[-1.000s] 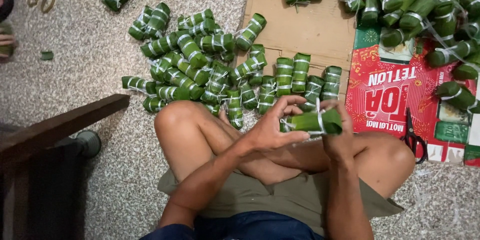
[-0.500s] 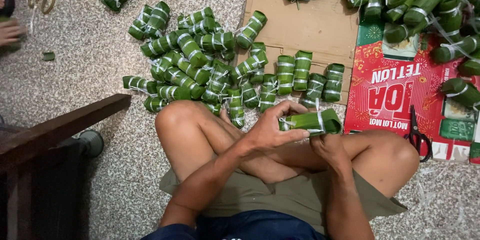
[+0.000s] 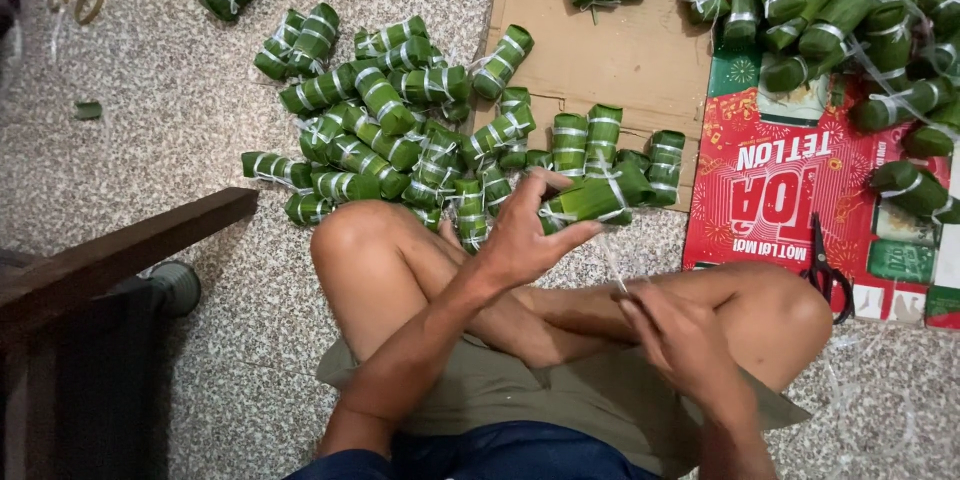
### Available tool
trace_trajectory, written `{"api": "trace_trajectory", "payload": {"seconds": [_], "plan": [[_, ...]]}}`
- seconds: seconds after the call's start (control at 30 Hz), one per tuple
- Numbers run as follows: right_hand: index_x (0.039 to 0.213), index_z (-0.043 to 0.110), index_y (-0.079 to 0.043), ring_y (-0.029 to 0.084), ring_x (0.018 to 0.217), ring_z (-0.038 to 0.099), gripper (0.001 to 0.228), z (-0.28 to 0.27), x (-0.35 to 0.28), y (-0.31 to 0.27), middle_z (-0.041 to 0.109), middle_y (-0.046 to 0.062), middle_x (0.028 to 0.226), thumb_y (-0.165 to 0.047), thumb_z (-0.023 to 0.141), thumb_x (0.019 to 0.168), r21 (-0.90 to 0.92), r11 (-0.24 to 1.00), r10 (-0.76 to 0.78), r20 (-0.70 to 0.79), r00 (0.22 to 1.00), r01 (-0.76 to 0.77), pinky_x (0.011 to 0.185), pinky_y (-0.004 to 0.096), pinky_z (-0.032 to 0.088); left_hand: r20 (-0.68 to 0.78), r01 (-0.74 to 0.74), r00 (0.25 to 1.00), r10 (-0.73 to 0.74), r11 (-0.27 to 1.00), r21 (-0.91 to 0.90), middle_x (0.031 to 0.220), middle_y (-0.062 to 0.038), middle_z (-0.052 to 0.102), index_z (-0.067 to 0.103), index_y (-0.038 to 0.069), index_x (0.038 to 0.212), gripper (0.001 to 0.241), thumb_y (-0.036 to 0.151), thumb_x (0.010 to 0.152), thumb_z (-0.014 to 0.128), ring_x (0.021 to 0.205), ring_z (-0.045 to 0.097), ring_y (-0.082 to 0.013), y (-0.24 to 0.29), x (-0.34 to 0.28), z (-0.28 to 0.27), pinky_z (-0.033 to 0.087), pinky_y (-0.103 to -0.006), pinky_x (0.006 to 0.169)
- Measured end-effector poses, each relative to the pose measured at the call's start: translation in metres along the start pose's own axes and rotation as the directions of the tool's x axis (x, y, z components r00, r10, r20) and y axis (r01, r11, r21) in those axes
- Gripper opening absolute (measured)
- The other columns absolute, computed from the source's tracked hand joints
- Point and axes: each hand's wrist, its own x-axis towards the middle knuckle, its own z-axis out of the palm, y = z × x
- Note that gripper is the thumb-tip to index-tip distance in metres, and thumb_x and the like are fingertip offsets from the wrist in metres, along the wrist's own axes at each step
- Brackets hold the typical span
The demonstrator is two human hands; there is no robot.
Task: The person packages bundles of food wrapped in green leaves by tying them with white string and using scissors to trim the excess string.
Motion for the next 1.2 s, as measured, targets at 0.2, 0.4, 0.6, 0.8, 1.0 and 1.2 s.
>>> {"api": "trace_trajectory", "payload": {"seconds": [0.2,0.4,0.6,0.8,1.0,1.2], "plan": [[0.102,0.07,-0.015,0.023,0.065,0.061,0.013,-0.069,0.018,-0.047,0.068,0.003,0.085,-0.027,0.066,0.098,-0.432,0.886,-0.249,-0.143,0.958,0.166,0.064,0.041,0.047,0.098,-0.205,0.976,0.196,0.973,0.102,0.122,-0.015,0.059,0.049,0.004,0.127,0.054,0.037,0.09,0.071,0.114,0.061,-0.0273,-0.006,-0.007,0.016,0.054,-0.0395,0.099],[0.09,0.061,-0.022,0.012,0.048,0.057,0.028,-0.093,0.084,-0.048,0.06,-0.006,0.066,-0.043,0.055,0.107,-0.49,0.844,-0.19,0.111,0.975,0.22,0.036,0.028,0.045,0.362,-0.238,0.913,0.187,0.966,0.102,0.115,-0.012,0.051,0.042,0.009,0.128,0.051,0.036,0.091,0.065,0.094,0.061,-0.023,0.003,-0.021,0.02,0.058,-0.0357,0.078],[0.09,0.074,-0.01,0.028,0.07,0.069,0.017,-0.033,0.129,0.035,0.073,0.011,0.07,-0.026,0.077,0.088,0.39,0.921,-0.108,0.224,0.969,0.012,0.065,0.042,0.055,0.268,-0.524,0.808,0.525,0.848,-0.082,0.102,-0.02,0.057,0.049,-0.006,0.12,0.051,0.018,0.086,0.078,0.092,0.067,-0.0371,0.0,-0.031,0.006,0.064,-0.0456,0.073],[0.097,0.067,0.002,0.026,0.067,0.057,0.016,0.076,0.07,0.062,0.056,0.014,0.069,-0.011,0.072,0.089,0.807,0.553,0.274,0.062,0.96,-0.21,0.065,0.042,0.049,-0.057,-0.396,0.918,0.393,0.896,-0.199,0.107,-0.018,0.059,0.053,0.0,0.12,0.054,0.027,0.085,0.082,0.1,0.066,-0.0332,-0.03,-0.016,-0.001,0.06,-0.0476,0.087],[0.098,0.074,0.002,0.008,0.051,0.042,0.014,0.021,0.07,-0.011,0.048,0.002,0.05,-0.006,0.062,0.1,0.724,0.686,0.29,-0.182,0.939,-0.072,0.049,0.024,0.041,-0.223,-0.481,0.833,0.507,0.862,0.16,0.11,-0.018,0.059,0.056,0.0,0.118,0.048,0.02,0.084,0.082,0.102,0.066,-0.0375,-0.041,0.009,0.016,0.06,-0.0488,0.083],[0.092,0.074,-0.003,0.007,0.06,0.041,0.015,0.032,0.076,-0.002,0.051,0.002,0.059,-0.011,0.067,0.103,0.639,0.752,0.435,-0.297,0.85,-0.161,0.055,0.025,0.038,-0.241,-0.542,0.651,0.719,0.664,0.515,0.117,-0.014,0.057,0.059,0.005,0.126,0.048,0.006,0.082,0.079,0.107,0.06,-0.0332,-0.066,0.011,0.049,0.056,-0.0444,0.087]]}}
